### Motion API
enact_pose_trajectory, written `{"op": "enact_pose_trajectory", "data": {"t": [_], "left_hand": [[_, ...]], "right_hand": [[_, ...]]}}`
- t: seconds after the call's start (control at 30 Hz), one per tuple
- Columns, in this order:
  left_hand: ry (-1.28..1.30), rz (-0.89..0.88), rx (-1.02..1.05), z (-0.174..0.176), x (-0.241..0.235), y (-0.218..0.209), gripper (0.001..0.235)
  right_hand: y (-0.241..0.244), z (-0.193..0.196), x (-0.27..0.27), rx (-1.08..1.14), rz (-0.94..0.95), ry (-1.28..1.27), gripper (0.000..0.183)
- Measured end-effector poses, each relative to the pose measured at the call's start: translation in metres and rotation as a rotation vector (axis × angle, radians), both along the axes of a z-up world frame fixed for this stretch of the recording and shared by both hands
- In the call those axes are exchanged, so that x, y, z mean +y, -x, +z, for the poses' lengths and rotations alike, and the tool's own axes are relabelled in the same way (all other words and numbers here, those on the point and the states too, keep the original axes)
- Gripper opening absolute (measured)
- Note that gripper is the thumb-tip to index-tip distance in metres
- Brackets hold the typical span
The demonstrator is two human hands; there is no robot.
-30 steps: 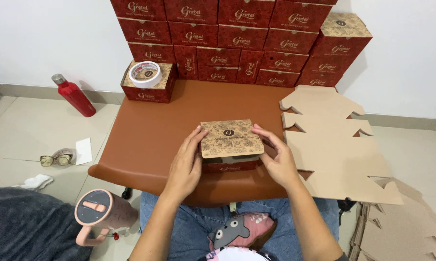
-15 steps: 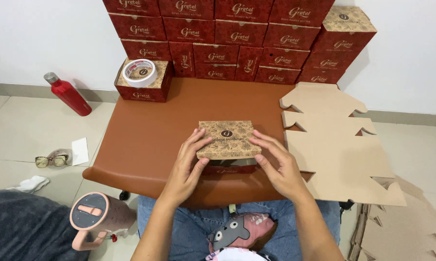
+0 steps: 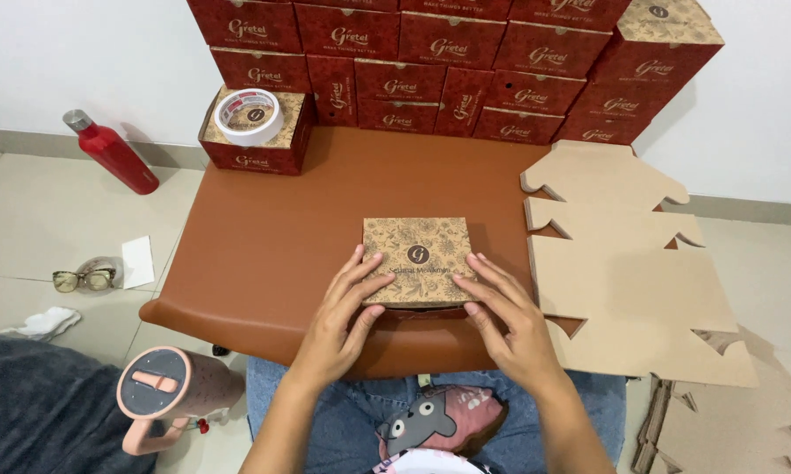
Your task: Folding and assembling a cardboard box from a flat template
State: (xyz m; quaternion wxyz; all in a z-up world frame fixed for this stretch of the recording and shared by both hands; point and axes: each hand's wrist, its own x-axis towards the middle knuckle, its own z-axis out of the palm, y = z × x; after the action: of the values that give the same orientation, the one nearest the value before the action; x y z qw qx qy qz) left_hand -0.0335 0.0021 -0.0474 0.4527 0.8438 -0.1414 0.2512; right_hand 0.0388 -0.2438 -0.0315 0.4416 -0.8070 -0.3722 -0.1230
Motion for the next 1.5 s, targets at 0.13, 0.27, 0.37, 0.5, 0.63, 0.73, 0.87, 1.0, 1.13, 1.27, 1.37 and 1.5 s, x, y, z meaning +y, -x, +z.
{"op": "enact_pose_trajectory", "data": {"t": [0.13, 0.27, 0.37, 0.5, 0.63, 0.73, 0.87, 1.0, 1.13, 1.27, 1.37, 1.5], "left_hand": [[-0.006, 0.002, 0.007, -0.003, -0.001, 0.000, 0.034], [0.040, 0.054, 0.030, -0.011, -0.005, 0.001, 0.030], [0.054, 0.080, 0.000, -0.019, -0.007, 0.001, 0.031], [0.055, 0.142, -0.031, -0.029, -0.013, 0.002, 0.035], [0.019, 0.191, -0.031, -0.045, -0.014, 0.002, 0.035], [-0.004, 0.204, -0.072, -0.044, -0.016, 0.002, 0.038], [-0.002, 0.220, -0.068, -0.045, -0.020, 0.003, 0.038], [-0.069, 0.328, -0.074, -0.068, -0.018, 0.002, 0.042], [0.000, 0.249, 0.055, -0.058, -0.019, 0.004, 0.043], [-0.036, 0.241, 0.135, -0.053, -0.022, 0.001, 0.043], [-0.056, 0.187, 0.089, -0.024, -0.036, -0.014, 0.046], [-0.116, 0.057, -0.024, 0.040, -0.077, -0.056, 0.058]], "right_hand": [[0.002, -0.005, 0.001, 0.007, -0.005, -0.024, 0.033], [0.005, -0.011, 0.002, 0.115, -0.065, 0.002, 0.033], [0.005, -0.022, 0.001, 0.117, -0.088, 0.013, 0.036], [0.009, -0.031, 0.007, 0.061, -0.132, -0.016, 0.044], [0.013, -0.043, 0.010, 0.030, -0.187, -0.022, 0.045], [0.013, -0.051, 0.012, -0.024, -0.227, -0.020, 0.051], [0.013, -0.053, 0.011, 0.012, -0.198, -0.063, 0.055], [0.013, -0.055, 0.010, 0.056, -0.148, -0.100, 0.052], [0.011, -0.056, 0.010, 0.039, -0.175, -0.094, 0.054], [0.013, -0.044, 0.007, 0.072, -0.181, -0.114, 0.052], [0.008, -0.020, -0.009, 0.083, -0.226, -0.148, 0.054], [-0.010, 0.036, -0.056, -0.010, -0.329, -0.135, 0.054]]}}
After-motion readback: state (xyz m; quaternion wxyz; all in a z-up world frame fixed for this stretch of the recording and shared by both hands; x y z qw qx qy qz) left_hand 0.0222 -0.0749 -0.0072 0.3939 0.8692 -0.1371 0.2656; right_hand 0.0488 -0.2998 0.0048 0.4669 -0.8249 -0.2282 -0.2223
